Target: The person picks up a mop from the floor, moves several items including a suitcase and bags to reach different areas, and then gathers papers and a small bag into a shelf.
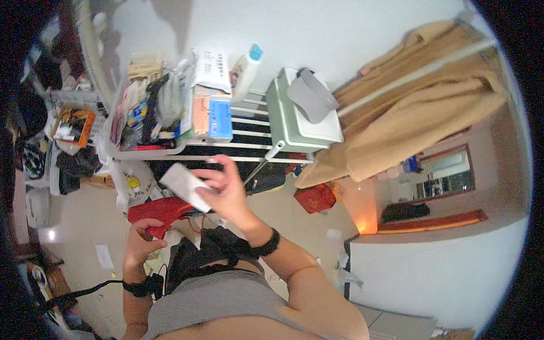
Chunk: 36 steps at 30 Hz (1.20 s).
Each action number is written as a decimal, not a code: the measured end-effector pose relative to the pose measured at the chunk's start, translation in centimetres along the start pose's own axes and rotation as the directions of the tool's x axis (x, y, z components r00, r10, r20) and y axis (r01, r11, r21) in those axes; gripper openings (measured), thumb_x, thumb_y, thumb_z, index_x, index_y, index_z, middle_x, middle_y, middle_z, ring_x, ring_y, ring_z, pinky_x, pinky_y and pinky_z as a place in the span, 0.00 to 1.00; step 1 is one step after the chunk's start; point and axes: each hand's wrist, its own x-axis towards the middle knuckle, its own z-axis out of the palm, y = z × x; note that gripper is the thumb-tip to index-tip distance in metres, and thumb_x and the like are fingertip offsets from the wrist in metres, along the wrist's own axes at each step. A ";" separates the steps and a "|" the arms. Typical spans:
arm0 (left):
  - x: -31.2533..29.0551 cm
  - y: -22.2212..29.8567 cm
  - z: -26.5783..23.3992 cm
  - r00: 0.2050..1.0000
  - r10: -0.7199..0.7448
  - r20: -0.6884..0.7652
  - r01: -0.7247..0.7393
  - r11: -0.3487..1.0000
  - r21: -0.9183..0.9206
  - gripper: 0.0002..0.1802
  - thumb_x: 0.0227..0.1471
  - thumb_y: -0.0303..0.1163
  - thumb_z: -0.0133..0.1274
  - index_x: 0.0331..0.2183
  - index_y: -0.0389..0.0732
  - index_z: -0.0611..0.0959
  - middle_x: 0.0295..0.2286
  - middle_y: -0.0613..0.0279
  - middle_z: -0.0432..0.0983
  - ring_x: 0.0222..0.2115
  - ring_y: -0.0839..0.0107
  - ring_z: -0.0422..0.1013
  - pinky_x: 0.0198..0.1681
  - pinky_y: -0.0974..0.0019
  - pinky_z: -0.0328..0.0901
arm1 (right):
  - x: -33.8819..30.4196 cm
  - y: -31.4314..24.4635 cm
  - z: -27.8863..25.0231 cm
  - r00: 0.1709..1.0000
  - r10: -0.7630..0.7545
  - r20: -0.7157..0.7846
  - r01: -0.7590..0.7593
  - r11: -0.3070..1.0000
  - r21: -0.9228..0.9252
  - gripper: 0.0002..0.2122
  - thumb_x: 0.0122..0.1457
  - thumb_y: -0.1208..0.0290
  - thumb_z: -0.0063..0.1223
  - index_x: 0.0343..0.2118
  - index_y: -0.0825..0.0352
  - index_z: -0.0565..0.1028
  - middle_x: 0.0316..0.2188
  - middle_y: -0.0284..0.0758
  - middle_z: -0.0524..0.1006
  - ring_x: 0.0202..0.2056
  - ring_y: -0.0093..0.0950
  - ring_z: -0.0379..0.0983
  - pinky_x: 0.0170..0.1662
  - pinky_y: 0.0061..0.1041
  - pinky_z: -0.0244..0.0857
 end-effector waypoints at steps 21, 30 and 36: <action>17.3 3.8 19.3 0.830 0.201 -0.520 -0.401 0.863 -0.308 0.09 0.51 0.39 0.50 0.32 0.45 0.73 0.25 0.70 0.73 0.26 0.73 0.72 0.27 0.75 0.61 | -1.4 -5.9 -30.7 0.824 -0.496 -0.273 0.244 0.747 -0.618 0.23 0.46 0.87 0.49 0.45 0.67 0.57 0.28 0.34 0.72 0.31 0.20 0.68 0.38 0.18 0.61; 26.4 1.7 19.3 0.903 0.202 -0.380 -0.404 0.701 -0.587 0.10 0.50 0.45 0.49 0.26 0.51 0.74 0.19 0.78 0.72 0.22 0.79 0.69 0.24 0.75 0.61 | -0.6 -4.2 -33.5 0.862 -0.402 -0.309 0.176 0.809 -0.561 0.22 0.47 0.86 0.50 0.45 0.66 0.57 0.28 0.33 0.73 0.31 0.20 0.69 0.38 0.17 0.61; 24.8 3.3 23.6 0.870 0.033 -0.491 -0.365 0.713 -0.598 0.14 0.51 0.47 0.48 0.20 0.51 0.74 0.15 0.79 0.66 0.19 0.82 0.63 0.22 0.78 0.58 | -0.6 -4.0 -34.2 0.866 -0.411 -0.287 0.186 0.795 -0.577 0.22 0.48 0.86 0.50 0.45 0.66 0.57 0.28 0.33 0.72 0.31 0.21 0.69 0.38 0.19 0.61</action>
